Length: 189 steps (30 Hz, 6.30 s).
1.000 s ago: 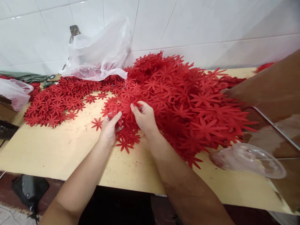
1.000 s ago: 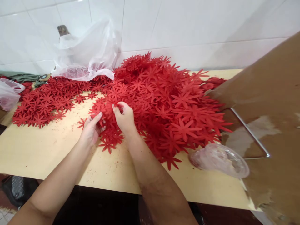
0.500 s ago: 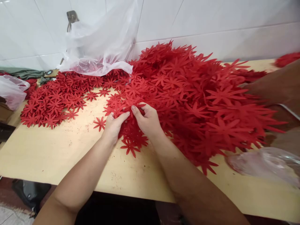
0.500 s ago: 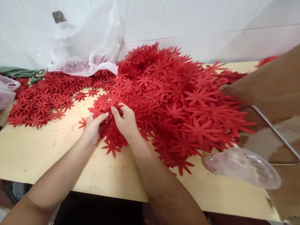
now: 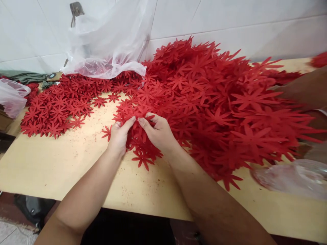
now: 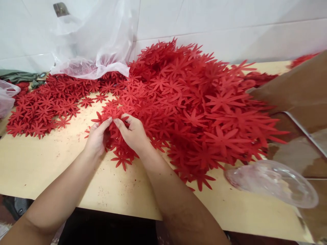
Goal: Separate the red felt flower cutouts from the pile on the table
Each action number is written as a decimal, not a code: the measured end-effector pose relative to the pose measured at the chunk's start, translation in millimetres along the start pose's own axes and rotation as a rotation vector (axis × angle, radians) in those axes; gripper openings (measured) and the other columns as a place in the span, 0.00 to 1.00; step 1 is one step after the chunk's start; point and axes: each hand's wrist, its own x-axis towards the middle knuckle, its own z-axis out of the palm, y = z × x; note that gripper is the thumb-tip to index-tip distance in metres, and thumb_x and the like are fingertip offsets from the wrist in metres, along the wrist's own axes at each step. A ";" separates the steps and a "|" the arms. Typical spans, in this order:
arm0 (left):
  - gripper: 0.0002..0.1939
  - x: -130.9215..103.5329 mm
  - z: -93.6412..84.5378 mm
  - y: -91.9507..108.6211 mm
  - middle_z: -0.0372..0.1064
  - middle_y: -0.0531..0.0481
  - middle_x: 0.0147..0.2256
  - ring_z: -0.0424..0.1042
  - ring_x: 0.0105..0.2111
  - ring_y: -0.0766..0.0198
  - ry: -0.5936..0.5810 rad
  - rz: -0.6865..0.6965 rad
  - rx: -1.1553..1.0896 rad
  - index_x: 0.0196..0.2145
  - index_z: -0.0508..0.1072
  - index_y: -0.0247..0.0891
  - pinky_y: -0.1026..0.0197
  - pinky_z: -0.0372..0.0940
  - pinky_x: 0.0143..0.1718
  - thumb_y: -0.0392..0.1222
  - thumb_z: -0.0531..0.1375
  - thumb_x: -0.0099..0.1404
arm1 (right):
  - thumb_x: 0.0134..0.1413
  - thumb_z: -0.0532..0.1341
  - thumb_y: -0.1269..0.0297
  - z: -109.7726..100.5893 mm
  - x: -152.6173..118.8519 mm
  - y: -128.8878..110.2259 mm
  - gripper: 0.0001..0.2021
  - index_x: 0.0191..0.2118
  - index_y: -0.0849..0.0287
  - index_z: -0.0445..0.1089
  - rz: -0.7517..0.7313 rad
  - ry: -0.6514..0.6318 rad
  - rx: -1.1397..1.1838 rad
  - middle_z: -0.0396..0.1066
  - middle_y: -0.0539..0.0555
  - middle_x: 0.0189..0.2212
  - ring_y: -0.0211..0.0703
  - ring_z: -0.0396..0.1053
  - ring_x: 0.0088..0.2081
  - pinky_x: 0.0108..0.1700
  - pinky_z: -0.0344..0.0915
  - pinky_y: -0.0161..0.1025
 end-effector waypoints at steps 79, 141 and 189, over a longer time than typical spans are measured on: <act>0.10 -3.1 -4.0 1.4 0.76 0.50 0.28 0.73 0.28 0.64 -0.022 0.019 0.216 0.28 0.77 0.37 0.57 0.66 0.40 0.41 0.68 0.46 | 0.39 0.64 0.42 -7.7 3.0 -1.1 0.22 0.24 0.57 0.63 0.119 0.055 -0.008 0.55 0.44 0.17 0.30 0.51 0.19 0.22 0.53 0.33; 0.09 3.9 -6.4 2.2 0.68 0.58 0.27 0.68 0.29 0.72 -0.038 0.170 0.306 0.28 0.68 0.38 0.64 0.64 0.40 0.31 0.63 0.48 | 0.43 0.64 0.61 -9.1 -0.9 -2.8 0.07 0.28 0.59 0.70 0.068 -0.039 -0.094 0.69 0.49 0.24 0.36 0.66 0.27 0.33 0.64 0.37; 0.14 3.2 -7.8 -0.6 0.74 0.51 0.26 0.73 0.29 0.64 -0.008 0.020 0.208 0.30 0.74 0.37 0.58 0.67 0.39 0.48 0.68 0.49 | 0.42 0.64 0.63 -13.8 2.5 -6.1 0.06 0.25 0.59 0.69 0.131 0.053 -0.073 0.64 0.45 0.18 0.30 0.59 0.19 0.23 0.58 0.31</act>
